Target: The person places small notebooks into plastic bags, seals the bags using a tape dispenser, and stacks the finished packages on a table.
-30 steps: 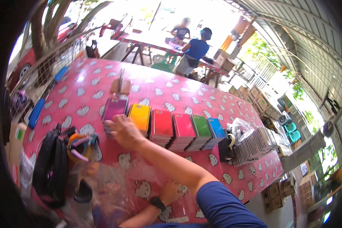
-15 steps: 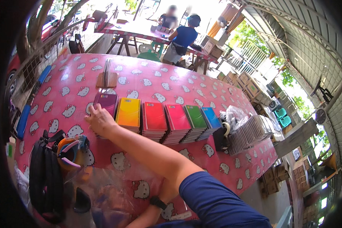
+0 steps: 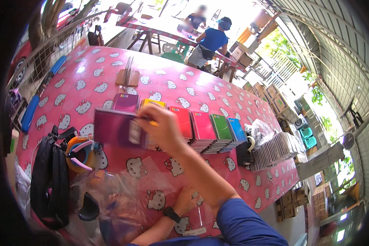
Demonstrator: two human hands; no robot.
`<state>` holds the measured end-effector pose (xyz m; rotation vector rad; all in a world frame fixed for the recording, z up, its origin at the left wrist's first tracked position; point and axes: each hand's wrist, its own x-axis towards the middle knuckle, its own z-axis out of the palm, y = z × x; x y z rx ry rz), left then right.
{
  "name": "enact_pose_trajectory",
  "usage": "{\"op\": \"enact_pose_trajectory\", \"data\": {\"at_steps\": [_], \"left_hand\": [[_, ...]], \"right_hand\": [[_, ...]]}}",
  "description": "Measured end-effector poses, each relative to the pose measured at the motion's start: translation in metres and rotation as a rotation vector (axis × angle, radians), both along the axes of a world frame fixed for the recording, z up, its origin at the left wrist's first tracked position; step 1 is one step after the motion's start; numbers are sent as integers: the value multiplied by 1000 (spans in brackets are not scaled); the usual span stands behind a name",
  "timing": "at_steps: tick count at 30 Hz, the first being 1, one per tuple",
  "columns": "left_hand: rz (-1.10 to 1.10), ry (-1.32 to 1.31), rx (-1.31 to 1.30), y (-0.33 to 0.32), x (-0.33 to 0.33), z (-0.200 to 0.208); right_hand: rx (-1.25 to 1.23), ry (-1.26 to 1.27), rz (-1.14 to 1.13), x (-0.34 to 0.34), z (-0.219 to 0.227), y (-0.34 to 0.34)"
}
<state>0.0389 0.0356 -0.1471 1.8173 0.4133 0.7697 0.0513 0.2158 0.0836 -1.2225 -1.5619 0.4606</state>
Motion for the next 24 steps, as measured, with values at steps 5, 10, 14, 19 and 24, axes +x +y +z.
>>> {"op": "enact_pose_trajectory", "data": {"at_steps": [5, 10, 14, 19, 24], "left_hand": [[-189, -344, -1106, 39, -24, 18], [-576, -313, -1405, 39, -22, 18], [-495, -9, -872, 23, -14, 11], [-251, 103, -616, 18, -7, 0], [-183, 169, -478, 16, -4, 5]], "right_hand": [[-607, 65, 280, 92, 15, -108], [-1210, -394, 271, 144, -35, -165], [-1189, -472, 240, 138, -60, -160], [-508, -615, 76, 95, -58, -105], [113, -764, -222, 28, -60, -13]]}}
